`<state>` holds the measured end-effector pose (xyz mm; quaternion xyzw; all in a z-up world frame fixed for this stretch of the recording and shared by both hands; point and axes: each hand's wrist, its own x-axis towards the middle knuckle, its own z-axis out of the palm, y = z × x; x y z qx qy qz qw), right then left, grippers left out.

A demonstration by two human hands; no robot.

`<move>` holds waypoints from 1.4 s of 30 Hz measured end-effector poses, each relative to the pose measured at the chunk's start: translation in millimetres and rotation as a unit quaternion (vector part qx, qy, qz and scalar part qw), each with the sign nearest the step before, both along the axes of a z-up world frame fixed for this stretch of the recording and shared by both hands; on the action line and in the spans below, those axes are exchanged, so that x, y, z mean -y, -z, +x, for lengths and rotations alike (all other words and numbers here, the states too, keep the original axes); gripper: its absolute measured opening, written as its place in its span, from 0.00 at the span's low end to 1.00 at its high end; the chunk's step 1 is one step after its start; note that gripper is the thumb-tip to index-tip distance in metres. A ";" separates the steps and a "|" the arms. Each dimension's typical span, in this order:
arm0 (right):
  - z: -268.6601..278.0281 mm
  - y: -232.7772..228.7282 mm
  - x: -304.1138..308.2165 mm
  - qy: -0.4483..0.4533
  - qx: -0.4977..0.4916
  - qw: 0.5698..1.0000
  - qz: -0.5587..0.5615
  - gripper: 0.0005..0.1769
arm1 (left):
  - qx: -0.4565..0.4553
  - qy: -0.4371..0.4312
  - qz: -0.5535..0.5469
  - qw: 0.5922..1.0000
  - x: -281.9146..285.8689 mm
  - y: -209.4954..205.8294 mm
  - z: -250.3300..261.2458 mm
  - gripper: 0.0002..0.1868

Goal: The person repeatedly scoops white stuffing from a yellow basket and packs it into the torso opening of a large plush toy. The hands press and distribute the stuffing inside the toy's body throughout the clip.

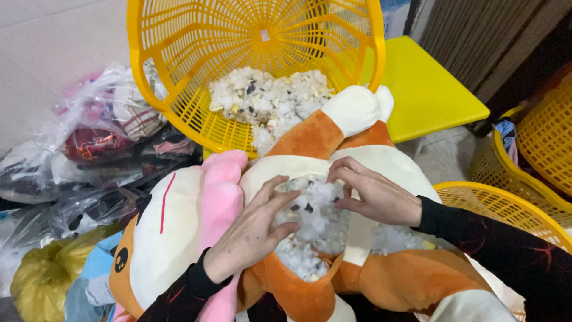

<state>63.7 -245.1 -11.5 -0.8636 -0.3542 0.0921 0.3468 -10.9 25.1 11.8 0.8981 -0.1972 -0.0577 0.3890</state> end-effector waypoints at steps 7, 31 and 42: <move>-36.3 18.3 -5.0 -0.033 0.180 0.982 0.047 0.30 | 0.199 0.086 0.002 0.976 13.6 25.4 -11.7 0.18; -24.1 48.6 -7.7 -0.295 0.152 0.901 -0.277 0.33 | -0.014 0.157 0.329 0.931 21.7 74.5 -3.5 0.25; -5.2 36.3 6.0 -0.044 0.033 0.995 0.083 0.08 | 0.103 0.114 0.121 0.981 20.7 21.5 -10.0 0.10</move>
